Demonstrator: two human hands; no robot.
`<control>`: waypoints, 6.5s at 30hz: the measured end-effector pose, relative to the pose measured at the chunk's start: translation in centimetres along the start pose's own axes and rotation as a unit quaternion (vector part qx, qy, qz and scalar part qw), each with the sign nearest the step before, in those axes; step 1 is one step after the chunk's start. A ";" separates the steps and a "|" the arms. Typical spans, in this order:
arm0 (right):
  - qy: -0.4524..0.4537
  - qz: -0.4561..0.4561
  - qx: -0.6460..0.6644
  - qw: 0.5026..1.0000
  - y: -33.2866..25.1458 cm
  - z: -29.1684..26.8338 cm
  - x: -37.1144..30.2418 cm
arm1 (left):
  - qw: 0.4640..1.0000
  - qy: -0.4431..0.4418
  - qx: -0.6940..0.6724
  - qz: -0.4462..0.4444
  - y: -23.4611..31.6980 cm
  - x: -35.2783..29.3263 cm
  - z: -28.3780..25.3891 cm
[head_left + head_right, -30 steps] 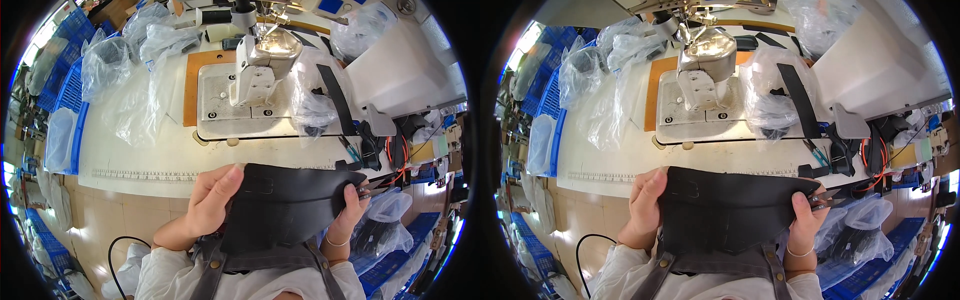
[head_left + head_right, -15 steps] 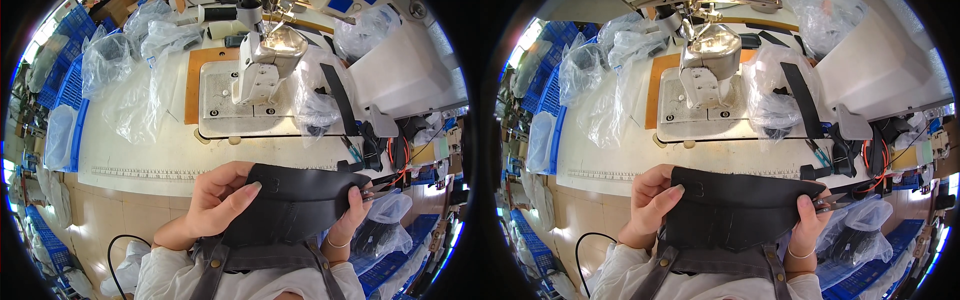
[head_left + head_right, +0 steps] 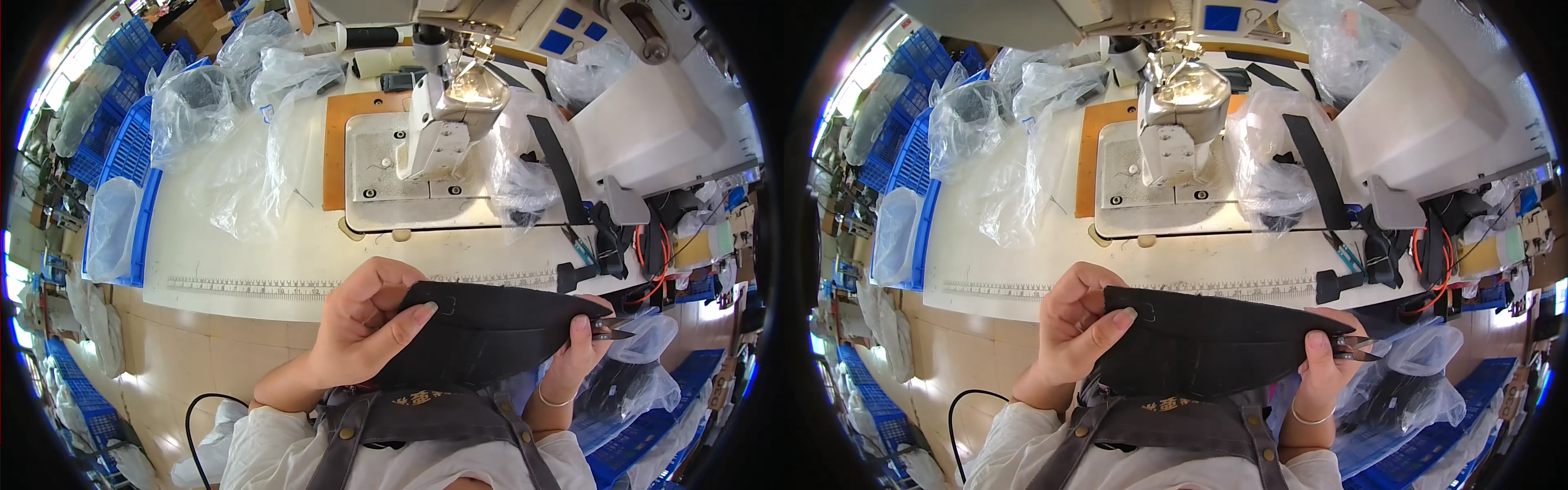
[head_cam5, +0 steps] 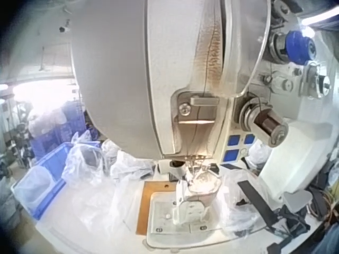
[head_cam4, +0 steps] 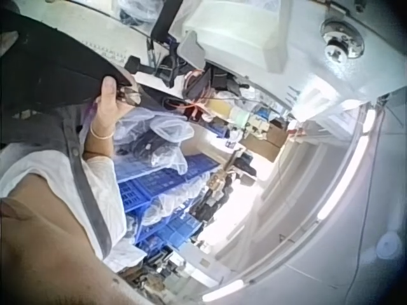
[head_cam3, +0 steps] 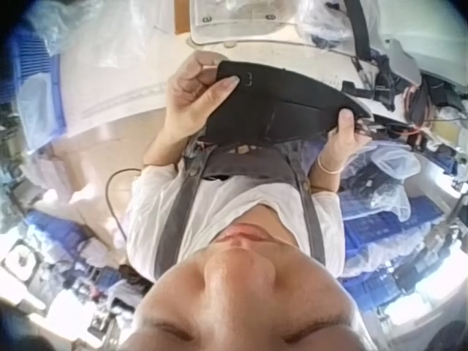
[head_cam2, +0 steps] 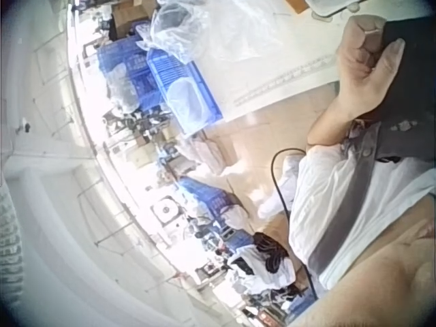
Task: Inspecting shoe uppers and a finished boot at various workstations in a factory.
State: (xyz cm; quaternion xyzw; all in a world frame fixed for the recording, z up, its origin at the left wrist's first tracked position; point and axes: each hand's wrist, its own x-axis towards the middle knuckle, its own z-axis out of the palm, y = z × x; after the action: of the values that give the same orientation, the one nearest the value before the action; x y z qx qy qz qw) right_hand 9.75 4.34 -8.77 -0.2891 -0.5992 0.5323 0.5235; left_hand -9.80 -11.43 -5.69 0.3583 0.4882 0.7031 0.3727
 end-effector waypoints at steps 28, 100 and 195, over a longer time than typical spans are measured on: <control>-0.205 -0.214 -0.458 0.838 8.7 3.7 5.0 | 0.988 0.023 -0.155 -0.013 3.1 -11.7 0.0; -0.830 0.256 0.212 0.448 -30.3 52.0 -35.2 | 0.362 0.455 0.786 0.210 30.5 -45.5 -17.4; -0.812 -0.175 0.200 0.520 -19.4 215.4 -93.2 | 0.739 0.572 0.356 0.014 78.2 -72.3 -188.1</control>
State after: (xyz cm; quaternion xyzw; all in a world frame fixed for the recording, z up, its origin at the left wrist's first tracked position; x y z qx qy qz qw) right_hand -161.08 -157.29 4.47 0.4914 -0.6803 0.5402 -0.0635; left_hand -153.01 -172.72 8.64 0.0024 0.8188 0.5565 -0.1410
